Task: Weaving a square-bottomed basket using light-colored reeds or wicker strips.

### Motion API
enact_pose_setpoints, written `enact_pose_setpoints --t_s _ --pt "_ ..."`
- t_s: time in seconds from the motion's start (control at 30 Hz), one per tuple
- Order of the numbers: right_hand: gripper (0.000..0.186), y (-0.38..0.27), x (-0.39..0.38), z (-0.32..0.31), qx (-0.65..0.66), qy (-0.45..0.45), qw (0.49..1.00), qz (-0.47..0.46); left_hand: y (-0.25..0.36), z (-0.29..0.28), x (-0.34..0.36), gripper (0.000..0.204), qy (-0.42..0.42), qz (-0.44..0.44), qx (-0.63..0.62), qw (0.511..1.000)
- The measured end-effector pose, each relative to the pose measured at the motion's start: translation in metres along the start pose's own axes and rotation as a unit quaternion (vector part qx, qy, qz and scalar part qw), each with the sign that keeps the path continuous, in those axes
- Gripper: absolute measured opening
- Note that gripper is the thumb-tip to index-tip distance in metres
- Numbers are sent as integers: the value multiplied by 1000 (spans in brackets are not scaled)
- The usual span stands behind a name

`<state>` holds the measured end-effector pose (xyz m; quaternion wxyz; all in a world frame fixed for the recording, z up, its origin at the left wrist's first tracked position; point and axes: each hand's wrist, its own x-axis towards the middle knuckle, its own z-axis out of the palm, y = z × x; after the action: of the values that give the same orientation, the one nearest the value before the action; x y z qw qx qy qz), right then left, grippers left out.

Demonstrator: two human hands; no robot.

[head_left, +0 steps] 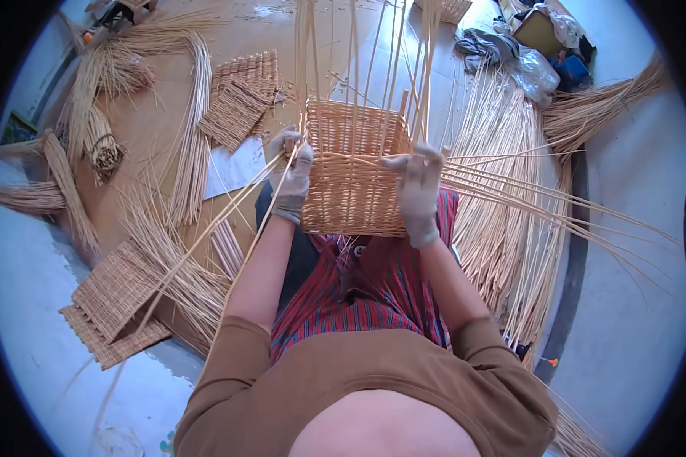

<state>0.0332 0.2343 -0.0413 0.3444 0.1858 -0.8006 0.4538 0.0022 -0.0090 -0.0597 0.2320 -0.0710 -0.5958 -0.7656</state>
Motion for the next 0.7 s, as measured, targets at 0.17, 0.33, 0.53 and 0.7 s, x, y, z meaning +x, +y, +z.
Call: enact_pose_setpoints --t_s 0.17,0.33,0.53,0.7 --pt "20 -35 9 -44 307 109 874 360 21 6 -35 39 108 19 50 993" --pt "13 -33 4 -50 387 175 853 303 72 58 -62 18 -20 84 181 980" --pt "42 -69 94 -23 46 3 996 81 44 64 -11 33 -168 -177 270 931" --pt "63 -46 135 -12 26 -46 998 25 59 75 -3 35 -142 -253 205 935"
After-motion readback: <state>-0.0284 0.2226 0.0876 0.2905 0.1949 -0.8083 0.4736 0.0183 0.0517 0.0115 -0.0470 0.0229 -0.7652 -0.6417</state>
